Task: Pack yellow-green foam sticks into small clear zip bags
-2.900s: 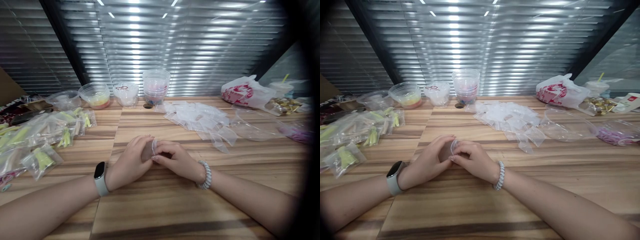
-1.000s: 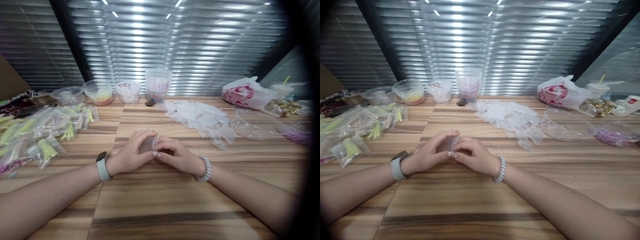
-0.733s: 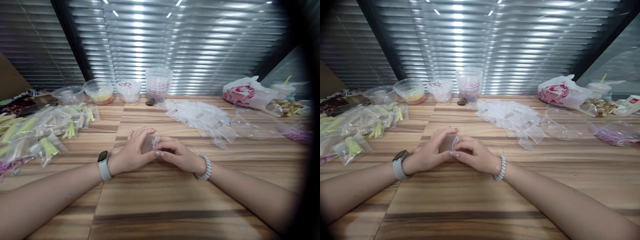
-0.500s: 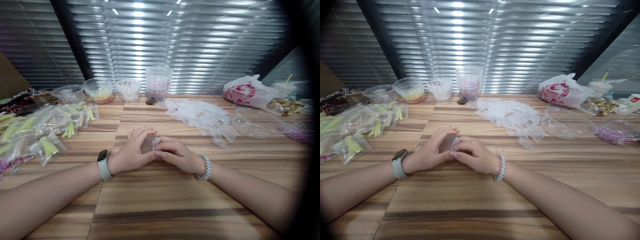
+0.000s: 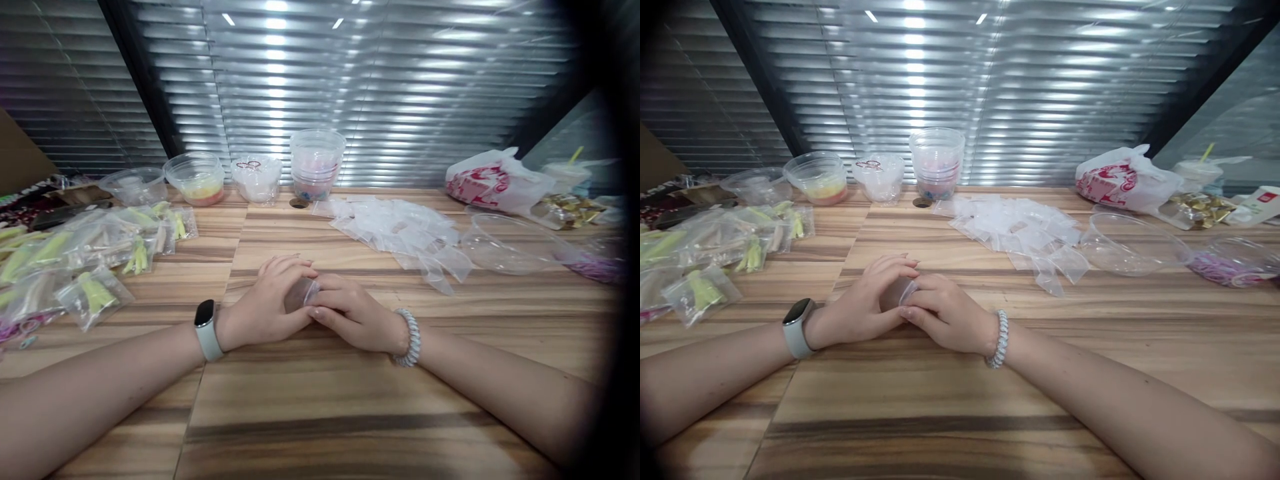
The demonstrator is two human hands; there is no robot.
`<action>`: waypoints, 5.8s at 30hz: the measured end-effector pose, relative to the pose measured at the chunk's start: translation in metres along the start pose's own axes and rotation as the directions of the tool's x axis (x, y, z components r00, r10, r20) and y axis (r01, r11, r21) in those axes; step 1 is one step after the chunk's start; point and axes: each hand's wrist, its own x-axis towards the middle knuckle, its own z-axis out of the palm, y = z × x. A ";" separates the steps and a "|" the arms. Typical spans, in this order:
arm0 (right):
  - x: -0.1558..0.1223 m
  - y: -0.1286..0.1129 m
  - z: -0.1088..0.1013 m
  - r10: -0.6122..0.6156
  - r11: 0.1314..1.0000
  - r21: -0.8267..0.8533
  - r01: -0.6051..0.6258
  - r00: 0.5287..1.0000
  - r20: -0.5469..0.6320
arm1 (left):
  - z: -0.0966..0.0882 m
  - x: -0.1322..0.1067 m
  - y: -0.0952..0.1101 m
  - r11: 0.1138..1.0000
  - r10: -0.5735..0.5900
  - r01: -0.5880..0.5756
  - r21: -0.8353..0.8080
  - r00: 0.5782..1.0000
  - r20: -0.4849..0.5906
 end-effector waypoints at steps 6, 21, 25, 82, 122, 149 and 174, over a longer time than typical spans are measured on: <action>-0.001 -0.001 0.000 0.031 0.999 0.037 -0.031 0.999 0.016 | 0.001 0.000 0.001 1.000 0.017 -0.016 0.017 0.999 -0.028; -0.002 0.000 -0.002 0.059 0.993 0.105 -0.060 0.998 0.012 | -0.002 -0.002 0.004 0.999 0.016 -0.016 0.030 1.000 -0.003; 0.000 0.000 -0.002 0.036 0.993 0.112 -0.035 0.999 -0.010 | -0.002 -0.001 0.004 0.998 0.029 -0.029 0.056 1.000 0.000; 0.001 0.002 -0.001 0.070 0.997 0.030 -0.071 0.997 0.040 | 0.000 -0.001 0.008 0.996 0.035 -0.036 0.087 0.999 0.015; 0.001 0.001 -0.002 0.064 0.998 0.020 -0.065 0.997 0.050 | 0.001 -0.002 0.008 0.995 0.039 -0.042 0.093 0.999 0.030; -0.006 0.003 -0.003 0.080 0.995 0.066 -0.078 0.996 -0.032 | 0.002 -0.004 0.008 0.995 0.045 -0.039 0.092 0.996 -0.072; -0.005 0.003 0.000 0.026 1.000 -0.012 -0.026 0.999 -0.033 | 0.001 -0.006 0.009 0.976 0.146 -0.101 0.191 0.959 -0.243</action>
